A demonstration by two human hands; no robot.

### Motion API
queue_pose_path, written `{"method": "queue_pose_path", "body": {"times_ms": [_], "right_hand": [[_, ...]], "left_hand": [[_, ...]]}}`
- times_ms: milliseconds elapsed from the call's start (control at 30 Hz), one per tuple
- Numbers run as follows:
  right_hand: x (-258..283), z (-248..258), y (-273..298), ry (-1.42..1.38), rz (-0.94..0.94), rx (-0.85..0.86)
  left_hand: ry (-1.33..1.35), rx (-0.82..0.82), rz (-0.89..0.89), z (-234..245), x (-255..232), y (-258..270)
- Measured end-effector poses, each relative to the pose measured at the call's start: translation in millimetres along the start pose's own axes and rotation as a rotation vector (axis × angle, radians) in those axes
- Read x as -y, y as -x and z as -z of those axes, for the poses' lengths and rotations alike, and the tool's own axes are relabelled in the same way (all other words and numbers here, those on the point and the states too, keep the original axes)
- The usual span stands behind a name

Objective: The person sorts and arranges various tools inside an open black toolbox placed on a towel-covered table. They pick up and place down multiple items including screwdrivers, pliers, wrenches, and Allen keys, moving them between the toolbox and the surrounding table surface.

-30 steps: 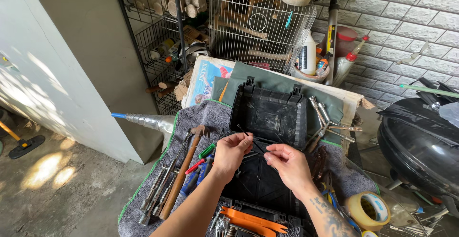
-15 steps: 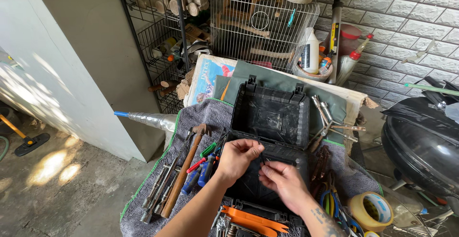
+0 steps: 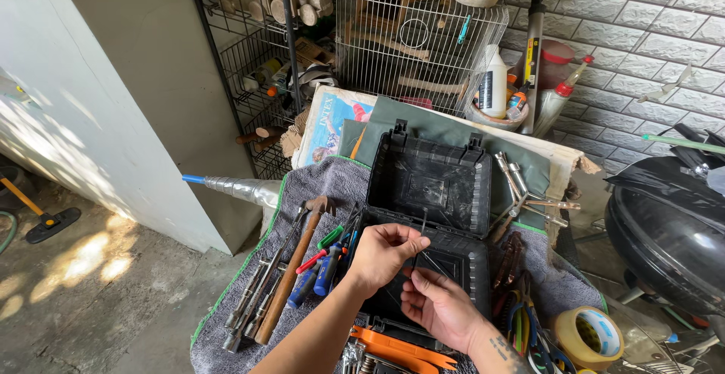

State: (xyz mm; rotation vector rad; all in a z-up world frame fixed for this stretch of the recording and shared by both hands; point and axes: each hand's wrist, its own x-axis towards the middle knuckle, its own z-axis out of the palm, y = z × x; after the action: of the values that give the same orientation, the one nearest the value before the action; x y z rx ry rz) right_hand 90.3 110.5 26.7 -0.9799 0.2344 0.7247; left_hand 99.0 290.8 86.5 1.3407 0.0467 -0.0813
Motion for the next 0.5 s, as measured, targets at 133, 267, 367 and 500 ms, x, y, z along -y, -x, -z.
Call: {"method": "queue_pose_path", "body": {"times_ms": [133, 267, 367, 500], "right_hand": [[8.0, -7.0, -1.6, 0.139, 0.091, -0.101], [16.2, -15.1, 2.3, 0.345, 0.161, -0.193], [17.9, -24.1, 5.1, 0.48, 0.217, -0.28], [18.5, -33.2, 8.7, 0.512, 0.25, -0.325]], "left_hand": [[0.135, -0.004, -0.015, 5.0, 2.2, -3.1], [0.189, -0.024, -0.004, 11.5, 7.8, -5.2], [0.229, -0.024, 0.017, 14.6, 9.5, -7.0], [0.229, -0.023, 0.03, 16.9, 9.4, -6.6]]}}
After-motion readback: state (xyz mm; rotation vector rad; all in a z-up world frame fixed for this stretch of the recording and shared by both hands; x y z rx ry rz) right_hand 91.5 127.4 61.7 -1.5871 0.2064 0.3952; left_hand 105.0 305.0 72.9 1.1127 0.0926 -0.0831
